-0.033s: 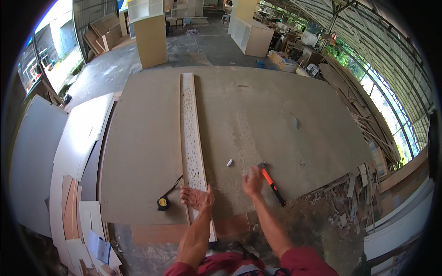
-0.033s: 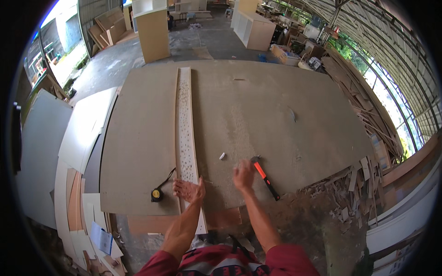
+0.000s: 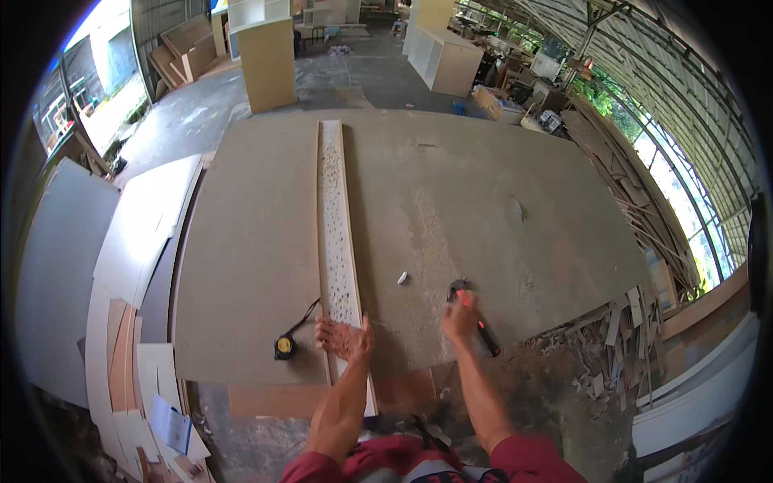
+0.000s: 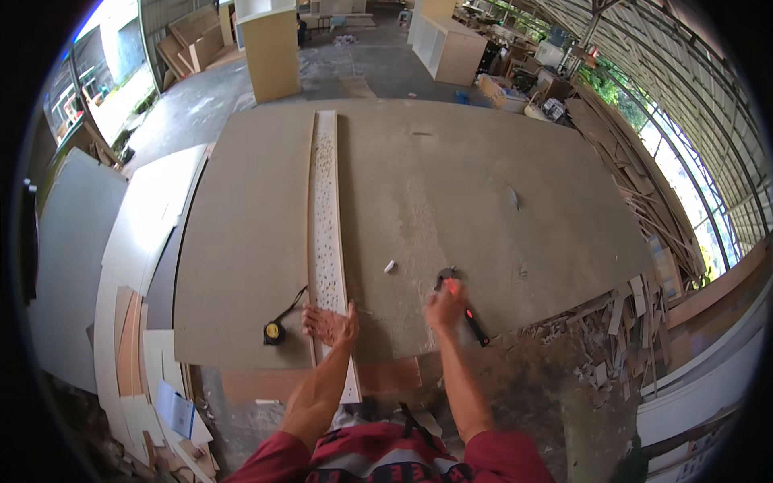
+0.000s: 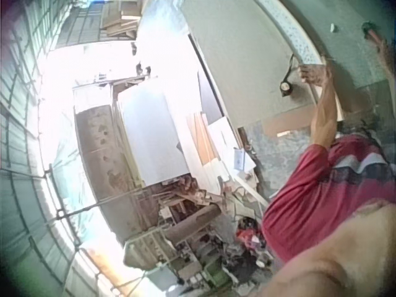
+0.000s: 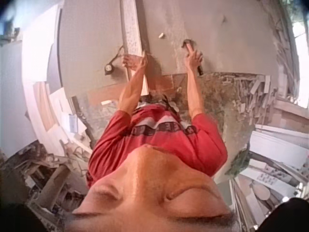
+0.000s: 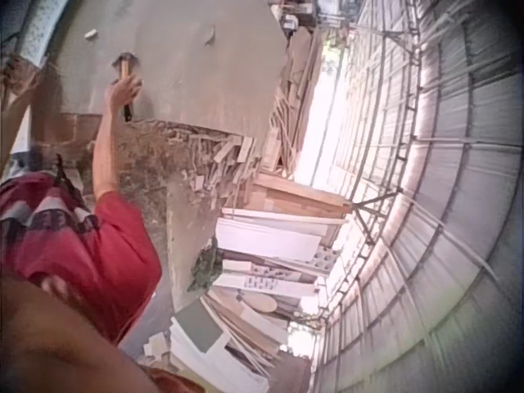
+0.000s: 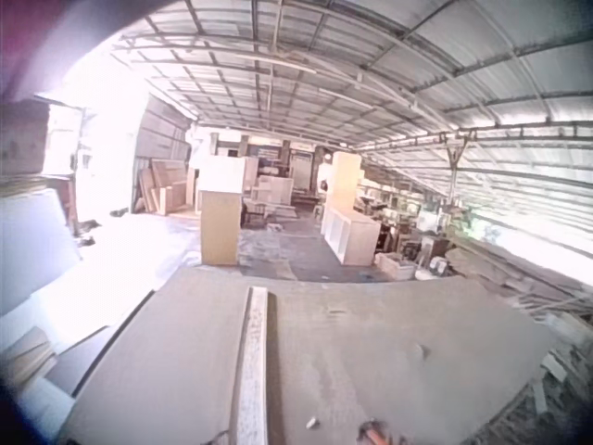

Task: The person measures a board on a table with a tape measure, marks it with a pencil, hammers a guide into place, and pushes the board through a table saw.

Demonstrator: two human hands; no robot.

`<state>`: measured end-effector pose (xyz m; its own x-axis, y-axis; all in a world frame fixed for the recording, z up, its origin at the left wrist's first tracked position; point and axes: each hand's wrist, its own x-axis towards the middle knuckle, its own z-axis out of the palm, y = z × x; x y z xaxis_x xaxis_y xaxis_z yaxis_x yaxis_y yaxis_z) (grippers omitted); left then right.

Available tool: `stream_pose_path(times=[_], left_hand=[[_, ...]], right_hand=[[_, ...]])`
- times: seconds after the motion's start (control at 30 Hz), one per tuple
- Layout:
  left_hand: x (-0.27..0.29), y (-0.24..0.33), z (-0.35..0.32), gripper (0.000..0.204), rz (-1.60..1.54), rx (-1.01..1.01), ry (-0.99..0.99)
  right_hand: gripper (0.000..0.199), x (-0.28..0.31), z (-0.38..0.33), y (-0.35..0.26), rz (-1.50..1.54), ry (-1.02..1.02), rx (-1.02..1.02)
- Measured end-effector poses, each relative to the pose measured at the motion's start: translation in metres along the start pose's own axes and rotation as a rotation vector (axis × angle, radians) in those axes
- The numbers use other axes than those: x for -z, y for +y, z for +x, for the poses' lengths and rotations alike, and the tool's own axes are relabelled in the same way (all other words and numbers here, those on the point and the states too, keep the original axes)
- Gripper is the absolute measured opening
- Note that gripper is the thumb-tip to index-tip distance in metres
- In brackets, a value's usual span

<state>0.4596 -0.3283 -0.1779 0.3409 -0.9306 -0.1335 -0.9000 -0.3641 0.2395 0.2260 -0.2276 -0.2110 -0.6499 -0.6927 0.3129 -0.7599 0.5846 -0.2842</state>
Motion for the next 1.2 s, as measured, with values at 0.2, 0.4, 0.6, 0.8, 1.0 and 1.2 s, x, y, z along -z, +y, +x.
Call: stream_pose_path(times=[0.2,0.4,0.6,0.8,1.0,1.2], left_hand=[[-0.011,-0.023,0.025,0.129,-0.115,-0.075,0.001],[-0.009,-0.009,0.085,0.109,-0.233,-0.280,-0.060],[-0.023,-0.022,0.146,0.101,-0.277,-0.532,-0.071],[-0.032,-0.014,0.149,0.105,-0.263,-0.550,-0.046],[-0.031,-0.015,0.154,0.108,-0.245,-0.531,-0.071],[-0.029,-0.011,0.153,0.106,-0.282,-0.549,-0.056]], right_hand=[[0.038,0.045,-0.040,0.062,-0.169,-0.338,-0.069],[0.032,0.035,-0.052,0.039,-0.031,-0.167,-0.233],[0.028,0.060,-0.051,-0.039,0.477,-0.418,-0.226],[0.025,0.036,-0.014,-0.127,0.588,-0.524,0.133],[0.038,0.043,0.032,-0.204,0.683,-0.289,0.347],[0.045,-0.014,0.020,-0.174,0.231,-0.670,0.328]])
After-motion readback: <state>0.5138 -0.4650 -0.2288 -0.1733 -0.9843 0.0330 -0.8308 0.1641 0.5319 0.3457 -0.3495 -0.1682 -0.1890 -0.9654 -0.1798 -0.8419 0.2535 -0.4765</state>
